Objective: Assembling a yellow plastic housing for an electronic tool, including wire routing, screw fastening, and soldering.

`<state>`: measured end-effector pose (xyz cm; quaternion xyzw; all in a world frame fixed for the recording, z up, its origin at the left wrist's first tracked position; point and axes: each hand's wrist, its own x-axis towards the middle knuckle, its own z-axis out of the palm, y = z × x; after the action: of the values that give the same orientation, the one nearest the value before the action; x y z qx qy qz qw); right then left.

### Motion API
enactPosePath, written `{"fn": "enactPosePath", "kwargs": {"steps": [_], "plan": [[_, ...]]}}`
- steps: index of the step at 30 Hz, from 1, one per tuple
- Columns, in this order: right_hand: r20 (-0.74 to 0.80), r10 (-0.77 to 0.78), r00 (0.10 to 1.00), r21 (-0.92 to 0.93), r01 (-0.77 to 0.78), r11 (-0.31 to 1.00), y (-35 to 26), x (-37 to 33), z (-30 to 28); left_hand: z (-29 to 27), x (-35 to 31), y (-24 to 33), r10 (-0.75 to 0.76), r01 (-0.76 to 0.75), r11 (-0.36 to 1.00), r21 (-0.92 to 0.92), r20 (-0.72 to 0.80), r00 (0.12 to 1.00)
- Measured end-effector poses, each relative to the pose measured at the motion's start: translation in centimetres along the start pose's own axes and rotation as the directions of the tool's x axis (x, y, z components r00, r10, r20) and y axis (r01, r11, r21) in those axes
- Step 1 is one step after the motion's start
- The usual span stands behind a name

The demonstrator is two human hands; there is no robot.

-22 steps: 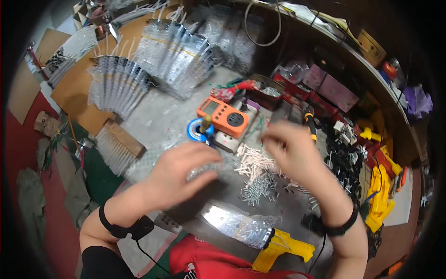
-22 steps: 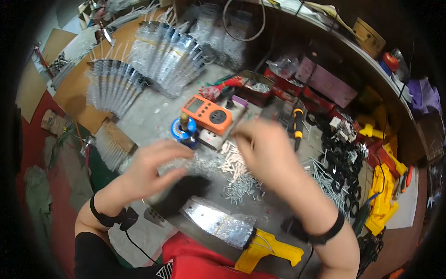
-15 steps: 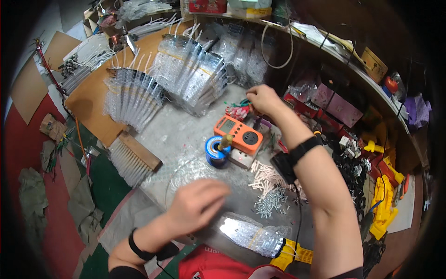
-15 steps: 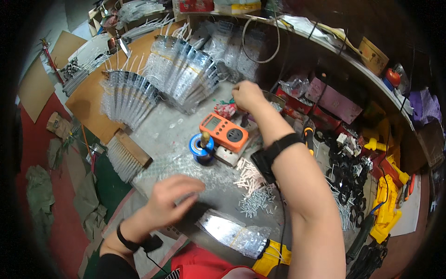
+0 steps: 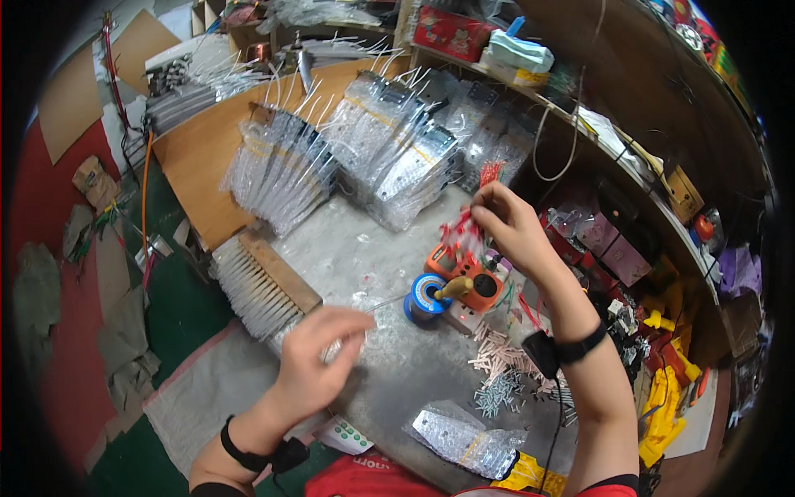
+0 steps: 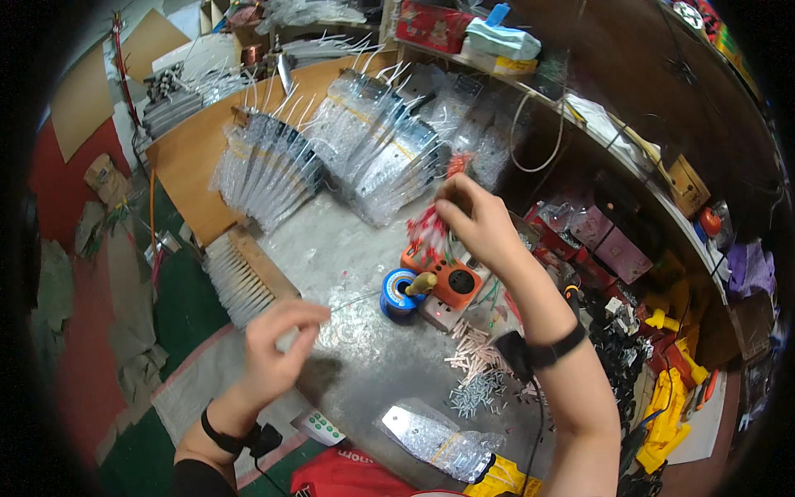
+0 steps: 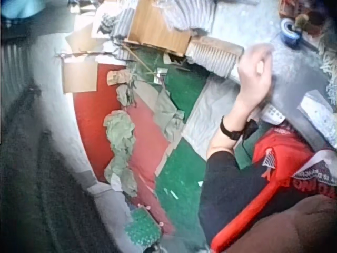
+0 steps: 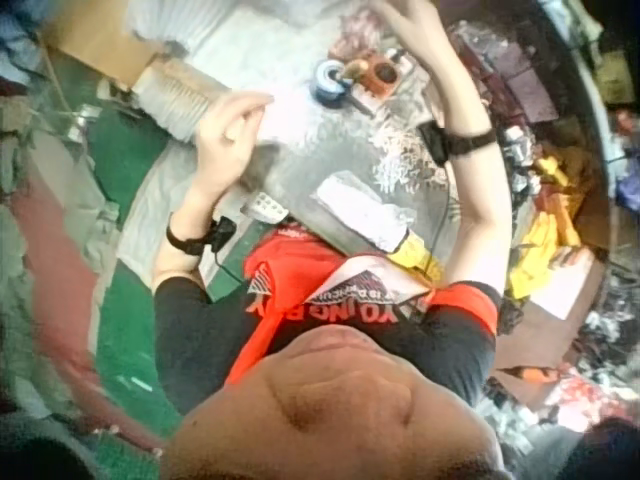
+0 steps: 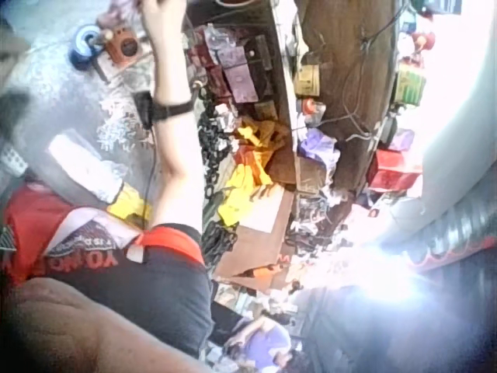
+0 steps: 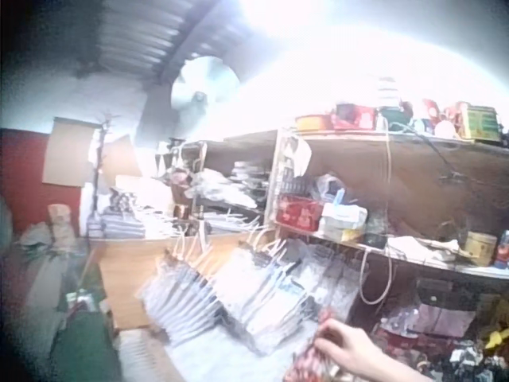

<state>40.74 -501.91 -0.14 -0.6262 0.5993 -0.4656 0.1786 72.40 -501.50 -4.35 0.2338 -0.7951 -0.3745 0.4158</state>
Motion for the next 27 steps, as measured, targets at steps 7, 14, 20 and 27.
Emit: {"fn": "enactPosePath", "kwargs": {"steps": [7,14,20,27], "plan": [[0.396,-0.210,0.894,-0.012,0.234,0.972,-10.5,-5.6,3.6,3.2,3.7,0.3,-0.166,0.411,0.613,-0.675,0.399,0.902],[0.133,-0.321,0.938,-0.188,0.342,0.921,-11.7,-7.5,3.3,2.8,2.9,0.0,-0.207,0.465,0.498,-0.732,0.420,0.884],[0.185,0.053,0.981,0.082,-0.069,0.994,-11.4,-8.6,3.7,3.6,2.4,0.1,-0.102,0.297,0.683,-0.668,0.316,0.943],[0.191,0.171,0.967,-0.006,-0.173,0.985,-11.1,-9.3,3.5,4.6,2.3,1.0,-0.183,0.371,0.718,-0.589,0.354,0.917]]}}
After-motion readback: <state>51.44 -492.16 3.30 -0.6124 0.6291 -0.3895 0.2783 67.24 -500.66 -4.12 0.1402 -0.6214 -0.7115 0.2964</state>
